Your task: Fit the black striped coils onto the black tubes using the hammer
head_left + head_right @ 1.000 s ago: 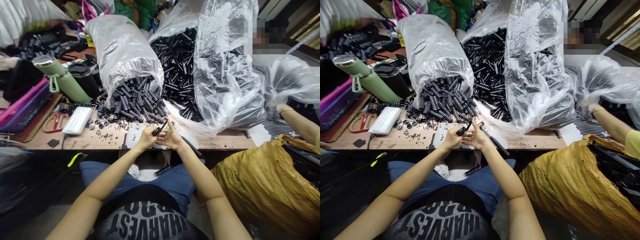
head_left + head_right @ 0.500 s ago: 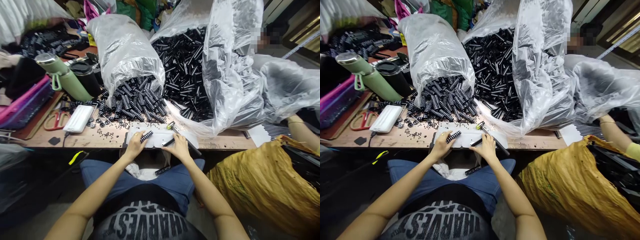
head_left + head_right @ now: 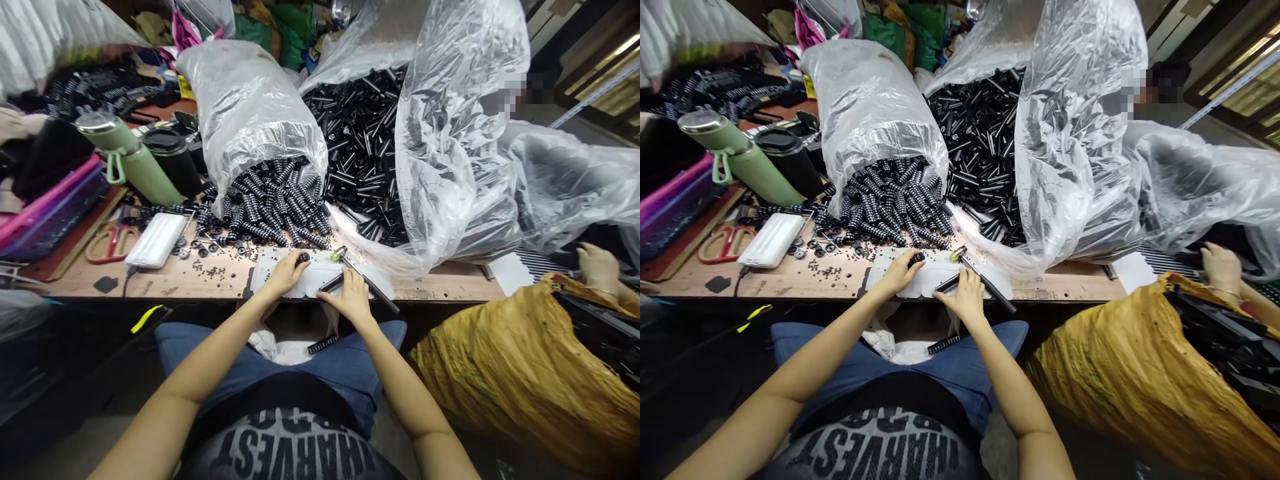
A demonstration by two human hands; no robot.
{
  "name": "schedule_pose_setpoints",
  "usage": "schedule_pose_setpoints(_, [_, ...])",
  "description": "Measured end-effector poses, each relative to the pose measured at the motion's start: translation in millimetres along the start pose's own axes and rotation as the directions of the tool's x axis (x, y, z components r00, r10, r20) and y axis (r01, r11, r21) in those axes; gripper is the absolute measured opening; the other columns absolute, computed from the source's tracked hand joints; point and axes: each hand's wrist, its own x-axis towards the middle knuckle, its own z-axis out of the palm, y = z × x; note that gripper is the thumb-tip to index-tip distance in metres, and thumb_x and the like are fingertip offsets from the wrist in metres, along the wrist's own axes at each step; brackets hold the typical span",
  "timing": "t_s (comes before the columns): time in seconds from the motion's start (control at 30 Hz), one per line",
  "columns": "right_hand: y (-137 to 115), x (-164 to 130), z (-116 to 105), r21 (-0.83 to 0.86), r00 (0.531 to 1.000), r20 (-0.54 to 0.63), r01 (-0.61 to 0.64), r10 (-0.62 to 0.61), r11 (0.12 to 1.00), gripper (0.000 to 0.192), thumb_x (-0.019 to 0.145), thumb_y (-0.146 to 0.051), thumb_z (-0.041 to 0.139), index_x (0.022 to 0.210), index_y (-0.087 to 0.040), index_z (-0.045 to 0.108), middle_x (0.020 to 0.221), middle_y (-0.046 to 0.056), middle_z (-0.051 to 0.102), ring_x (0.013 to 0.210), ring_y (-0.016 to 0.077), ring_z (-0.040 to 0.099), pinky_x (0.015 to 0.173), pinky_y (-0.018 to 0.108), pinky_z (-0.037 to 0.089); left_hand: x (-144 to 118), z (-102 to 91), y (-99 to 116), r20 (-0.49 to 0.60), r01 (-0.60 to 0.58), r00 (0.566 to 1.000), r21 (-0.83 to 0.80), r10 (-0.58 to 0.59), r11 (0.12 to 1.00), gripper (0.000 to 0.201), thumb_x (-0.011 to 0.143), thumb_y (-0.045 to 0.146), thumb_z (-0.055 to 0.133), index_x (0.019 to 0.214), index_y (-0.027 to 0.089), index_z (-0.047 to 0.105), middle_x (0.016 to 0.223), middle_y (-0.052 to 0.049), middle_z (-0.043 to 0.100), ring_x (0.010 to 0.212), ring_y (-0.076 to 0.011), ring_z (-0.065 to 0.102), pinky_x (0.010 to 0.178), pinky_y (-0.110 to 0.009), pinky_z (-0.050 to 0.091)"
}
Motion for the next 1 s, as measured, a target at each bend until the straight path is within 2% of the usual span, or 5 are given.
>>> schedule_pose_setpoints(0.17, [-6.6,2.2,-4.1,0.315,0.974,-0.06,0.225,-0.217,0.922,0.11,0.057,-0.051,0.082,0.142,-0.013,0.024,0.141,0.021,0.038,0.134,0.0338,0.035,0.11,0.051,0.033,-9.5,7.2,11.4,0.07,0.272,0.951,-0.66,-0.302,0.7,0.045,0.088,0.052,0.045,0.111,0.015,0.057,0.06,0.005,0.047,0.038,-0.0059,0.038,0.038,-0.018,0.029])
schedule_pose_setpoints(0.47, [-46.4,6.7,-29.9,0.529,0.812,-0.048,0.515,-0.582,0.675,0.11,0.063,-0.03,0.079,0.149,-0.022,0.01,0.149,0.015,0.027,0.141,0.0302,0.024,0.114,0.049,0.031,-15.1,1.8,46.4,0.197,0.409,0.863,-0.813,-0.465,0.415,0.039,0.077,0.043,0.057,0.099,0.012,0.064,0.055,0.002,0.056,0.04,-0.0096,0.05,0.039,-0.02,0.04])
schedule_pose_setpoints(0.67, [-50.6,11.4,-24.5,0.486,0.789,-0.085,0.566,-0.609,0.666,0.111,0.061,-0.025,0.078,0.148,-0.019,0.009,0.149,0.017,0.025,0.141,0.0291,0.023,0.117,0.048,0.024,-16.0,6.3,56.5,0.242,0.462,0.833,-0.8,-0.497,0.383,0.037,0.075,0.046,0.061,0.09,0.013,0.06,0.054,0.002,0.056,0.039,-0.0135,0.055,0.038,-0.023,0.045])
schedule_pose_setpoints(0.87, [-51.3,11.9,-17.0,0.505,0.853,-0.067,0.476,-0.517,0.72,0.109,0.055,-0.025,0.079,0.145,-0.018,0.017,0.143,0.017,0.033,0.137,0.0307,0.031,0.115,0.049,0.027,-10.9,7.9,54.3,0.319,0.55,0.785,-0.753,-0.53,0.361,0.032,0.081,0.044,0.057,0.09,0.013,0.06,0.053,0.0,0.055,0.039,-0.014,0.055,0.039,-0.024,0.046])
schedule_pose_setpoints(1.0, [-49.1,13.5,-0.5,0.444,0.895,-0.088,0.428,-0.437,0.787,0.108,0.053,-0.024,0.078,0.143,-0.014,0.02,0.142,0.019,0.034,0.136,0.0321,0.031,0.115,0.05,0.028,-12.3,18.2,40.9,0.19,0.452,0.879,-0.625,-0.438,0.636,0.037,0.089,0.04,0.049,0.11,0.013,0.062,0.071,-0.004,0.061,0.057,-0.0151,0.061,0.054,-0.029,0.053])
